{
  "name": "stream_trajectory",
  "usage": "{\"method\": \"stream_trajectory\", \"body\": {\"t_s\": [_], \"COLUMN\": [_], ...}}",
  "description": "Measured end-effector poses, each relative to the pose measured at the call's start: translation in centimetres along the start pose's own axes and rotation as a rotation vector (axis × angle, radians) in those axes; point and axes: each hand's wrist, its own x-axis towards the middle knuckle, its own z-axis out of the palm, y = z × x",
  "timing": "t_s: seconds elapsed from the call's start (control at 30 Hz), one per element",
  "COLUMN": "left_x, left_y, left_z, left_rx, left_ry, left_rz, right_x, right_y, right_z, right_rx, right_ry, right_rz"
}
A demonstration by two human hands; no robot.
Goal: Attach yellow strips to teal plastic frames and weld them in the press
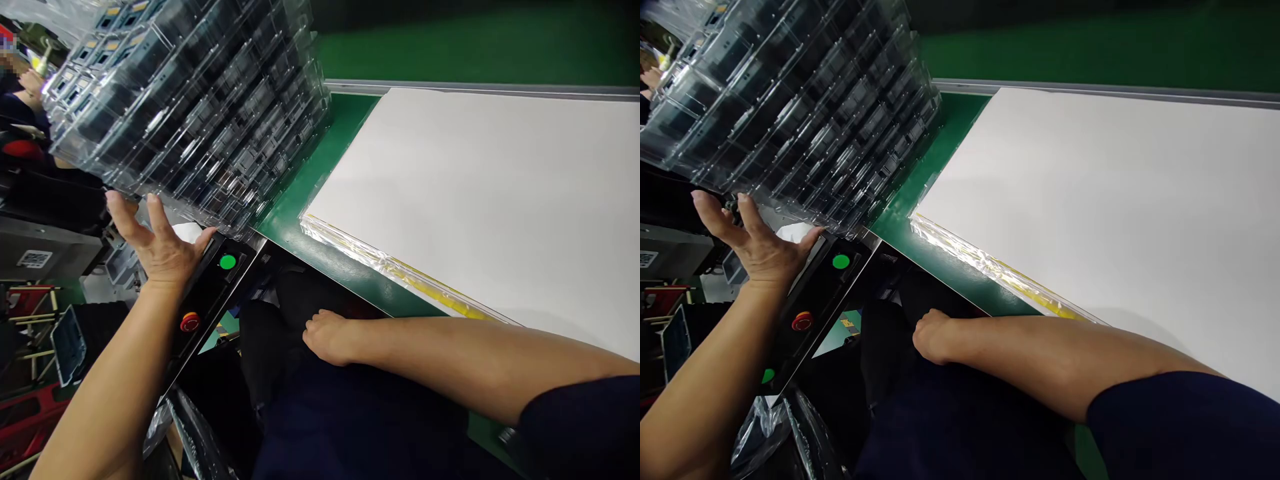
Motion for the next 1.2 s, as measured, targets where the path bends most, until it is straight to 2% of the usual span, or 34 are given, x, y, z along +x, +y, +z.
{"method": "stream_trajectory", "body": {"t_s": [0.3,0.53,0.8,1.03,1.2], "left_x": [-0.3,-0.8,-1.0,-0.4,-0.2], "left_y": [-0.4,-0.3,-1.0,-1.5,-1.4], "left_z": [0.4,1.2,1.2,2.1,2.0], "left_rx": [-0.044,0.006,-0.012,-0.097,-0.178], "left_ry": [0.014,0.016,0.034,-0.031,-0.051], "left_rz": [0.048,0.083,0.029,-0.029,-0.096], "right_x": [-0.1,-0.3,-0.4,-0.3,-0.4], "right_y": [0.0,-0.1,-0.2,-0.2,-0.2], "right_z": [-0.2,-0.2,-0.5,-0.6,-0.7], "right_rx": [-0.014,-0.008,-0.021,-0.025,-0.011], "right_ry": [-0.029,0.019,0.015,-0.005,-0.006], "right_rz": [-0.006,-0.007,0.000,0.003,-0.001]}}
